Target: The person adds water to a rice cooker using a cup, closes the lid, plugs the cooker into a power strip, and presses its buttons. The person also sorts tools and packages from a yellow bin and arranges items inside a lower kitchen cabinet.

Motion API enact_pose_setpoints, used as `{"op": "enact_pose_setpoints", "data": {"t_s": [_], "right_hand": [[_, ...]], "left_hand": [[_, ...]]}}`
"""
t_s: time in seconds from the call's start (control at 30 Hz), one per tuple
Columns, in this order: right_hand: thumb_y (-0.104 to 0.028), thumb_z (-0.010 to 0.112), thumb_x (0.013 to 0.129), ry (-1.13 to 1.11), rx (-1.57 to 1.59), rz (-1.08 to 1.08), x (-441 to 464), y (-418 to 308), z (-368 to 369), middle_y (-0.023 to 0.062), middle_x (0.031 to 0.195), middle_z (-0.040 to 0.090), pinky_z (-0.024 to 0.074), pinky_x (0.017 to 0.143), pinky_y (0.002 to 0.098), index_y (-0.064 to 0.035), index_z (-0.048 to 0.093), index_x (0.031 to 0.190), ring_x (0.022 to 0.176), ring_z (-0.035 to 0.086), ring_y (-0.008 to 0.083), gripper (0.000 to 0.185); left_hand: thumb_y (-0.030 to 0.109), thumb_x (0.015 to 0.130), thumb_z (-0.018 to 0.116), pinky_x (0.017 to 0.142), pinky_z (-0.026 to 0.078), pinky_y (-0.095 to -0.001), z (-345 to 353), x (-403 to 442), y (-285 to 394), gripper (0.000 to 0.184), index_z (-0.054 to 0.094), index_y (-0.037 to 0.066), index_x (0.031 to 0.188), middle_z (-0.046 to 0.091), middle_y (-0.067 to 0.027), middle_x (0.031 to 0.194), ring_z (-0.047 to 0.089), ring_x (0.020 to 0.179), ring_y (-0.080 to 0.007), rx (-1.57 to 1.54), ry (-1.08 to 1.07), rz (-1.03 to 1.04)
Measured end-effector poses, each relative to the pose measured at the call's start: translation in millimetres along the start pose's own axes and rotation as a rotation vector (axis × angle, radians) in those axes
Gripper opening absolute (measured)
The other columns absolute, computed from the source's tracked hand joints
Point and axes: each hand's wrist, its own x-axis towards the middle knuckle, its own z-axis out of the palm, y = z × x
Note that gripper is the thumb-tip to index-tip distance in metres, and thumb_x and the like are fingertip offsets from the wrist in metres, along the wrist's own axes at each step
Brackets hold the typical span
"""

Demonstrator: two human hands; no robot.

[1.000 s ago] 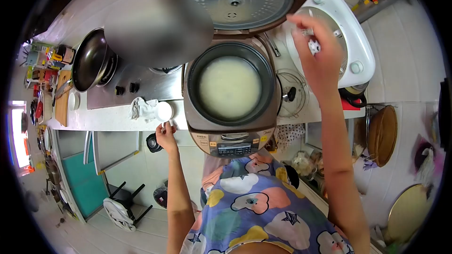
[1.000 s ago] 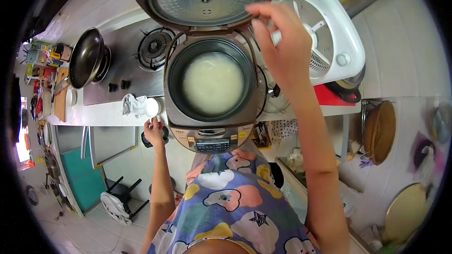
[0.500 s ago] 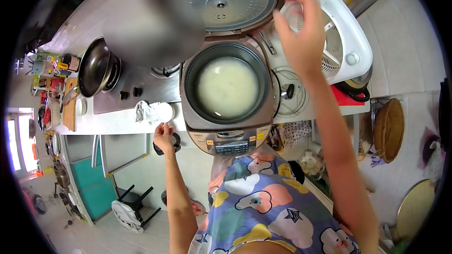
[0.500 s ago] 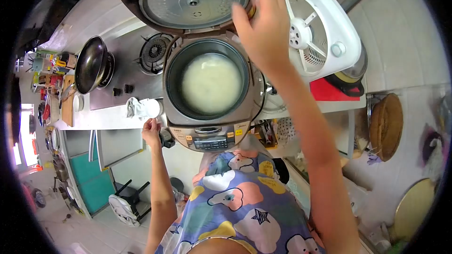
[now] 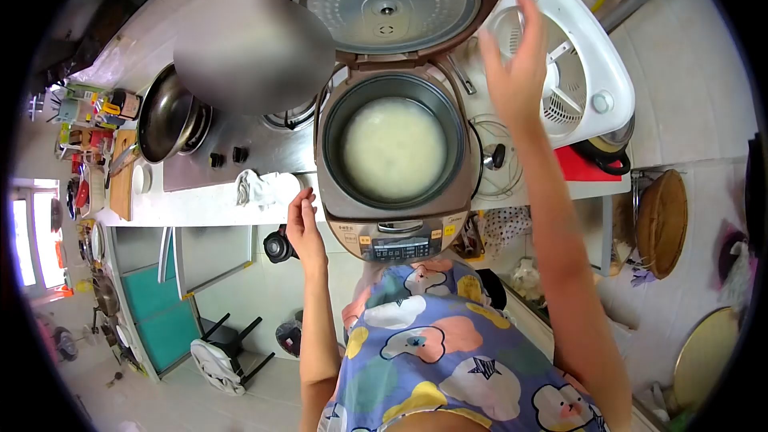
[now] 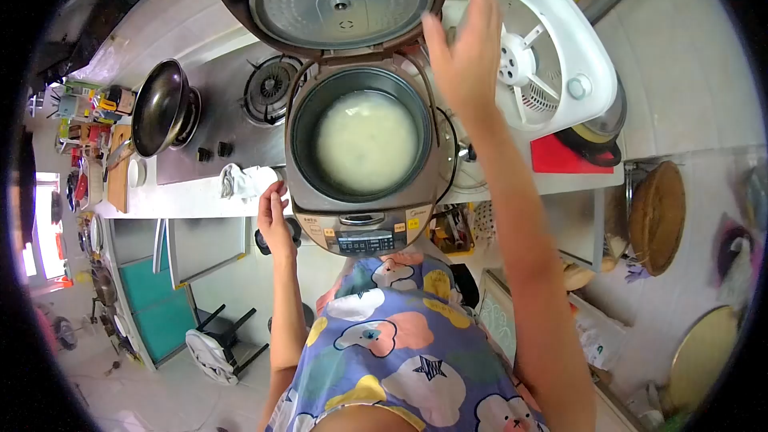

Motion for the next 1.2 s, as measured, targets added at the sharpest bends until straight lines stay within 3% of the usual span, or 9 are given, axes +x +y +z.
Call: {"op": "enact_pose_setpoints", "data": {"t_s": [0.23, 0.37, 0.53, 0.67, 0.93, 1.03, 1.1, 1.17, 1.2], "right_hand": [[-0.023, 0.061, 0.084, -0.147, 0.049, 0.119, 74, -21, 10, 0.0269, 0.126, 0.044, 0.0356, 0.099, 0.0397, 0.0008, 0.029, 0.134, 0.117, 0.044, 0.0385, 0.064], [-0.022, 0.056, 0.087, -0.134, 0.753, 0.321, 60, 10, 21, 0.0269, 0.13, 0.042, 0.034, 0.101, 0.0375, -0.0003, 0.025, 0.137, 0.12, 0.044, 0.0372, 0.063], [-0.056, 0.041, 0.091, -0.314, 0.605, 0.362, 26, 42, 27, 0.0111, 0.129, 0.045, 0.0272, 0.102, 0.0307, -0.0031, 0.035, 0.134, 0.12, 0.039, 0.0204, 0.068], [-0.041, 0.048, 0.093, -0.289, 0.635, 0.438, 23, 57, 42, 0.0126, 0.119, 0.049, 0.0319, 0.098, 0.0318, -0.0007, 0.039, 0.124, 0.111, 0.045, 0.0208, 0.052], [-0.025, 0.061, 0.086, -0.305, 0.223, 0.479, -52, 71, -17, 0.0143, 0.11, 0.058, 0.0451, 0.085, 0.0338, -0.0015, 0.048, 0.117, 0.102, 0.056, 0.0236, 0.041], [-0.011, 0.059, 0.084, -0.454, -0.032, 0.738, -145, 74, -72, 0.0134, 0.101, 0.061, 0.0485, 0.074, 0.0341, -0.0043, 0.058, 0.102, 0.092, 0.06, 0.0248, 0.02], [-0.013, 0.061, 0.084, -0.332, -0.442, 0.366, -207, 88, -98, 0.0153, 0.097, 0.062, 0.0489, 0.071, 0.0314, -0.0009, 0.055, 0.108, 0.081, 0.061, 0.0242, 0.027], [-0.01, 0.061, 0.083, -0.24, -0.641, 0.398, -253, 96, -108, 0.0157, 0.096, 0.061, 0.0494, 0.068, 0.0321, -0.0001, 0.052, 0.11, 0.077, 0.062, 0.0235, 0.031], [-0.009, 0.061, 0.082, -0.189, -0.74, 0.416, -266, 101, -111, 0.0159, 0.096, 0.061, 0.0496, 0.067, 0.0324, 0.0003, 0.05, 0.112, 0.074, 0.062, 0.0232, 0.033]], "left_hand": [[0.017, 0.093, 0.05, 0.095, 0.037, -0.0275, 10, 0, 24, 0.036, 0.048, 0.0, 0.125, 0.053, -0.0101, 0.122, 0.05, 0.11, -0.0153, 0.048, -0.086, -0.035], [0.032, 0.091, 0.054, 0.103, 0.029, -0.0304, 16, -4, -4, 0.063, 0.028, -0.001, 0.139, 0.034, -0.0147, 0.14, 0.036, 0.126, -0.0213, -0.015, -0.208, -0.253], [0.046, 0.083, 0.06, 0.104, 0.028, -0.0343, 21, -13, 10, 0.089, 0.013, -0.001, 0.143, 0.025, -0.0227, 0.143, 0.032, 0.129, -0.0299, -0.108, -0.202, -0.387], [0.035, 0.083, 0.062, 0.104, 0.027, -0.0326, 18, -12, -1, 0.08, 0.018, 0.003, 0.143, 0.027, -0.0175, 0.142, 0.033, 0.127, -0.0258, -0.251, -0.192, -0.45], [0.027, 0.085, 0.061, 0.099, 0.034, -0.0348, 23, -15, 13, 0.065, 0.03, 0.004, 0.137, 0.045, -0.0131, 0.129, 0.044, 0.117, -0.0243, -0.301, -0.164, -0.471], [0.04, 0.076, 0.067, 0.105, 0.027, -0.0378, 22, -15, 9, 0.099, 0.007, 0.0, 0.144, 0.031, -0.0219, 0.14, 0.034, 0.128, -0.0311, -0.244, -0.121, -0.518], [0.04, 0.076, 0.067, 0.103, 0.031, -0.0392, 20, -14, 4, 0.098, 0.008, 0.002, 0.144, 0.034, -0.0203, 0.138, 0.037, 0.125, -0.0299, -0.234, -0.096, -0.541], [0.037, 0.079, 0.066, 0.1, 0.034, -0.0385, 18, -10, -6, 0.09, 0.013, 0.001, 0.143, 0.04, -0.0181, 0.133, 0.042, 0.12, -0.0275, -0.232, -0.072, -0.508], [0.033, 0.08, 0.067, 0.104, 0.028, -0.0351, 18, -9, -1, 0.089, 0.013, -0.003, 0.142, 0.025, -0.0176, 0.144, 0.036, 0.127, -0.0258, -0.222, -0.053, -0.53]]}}
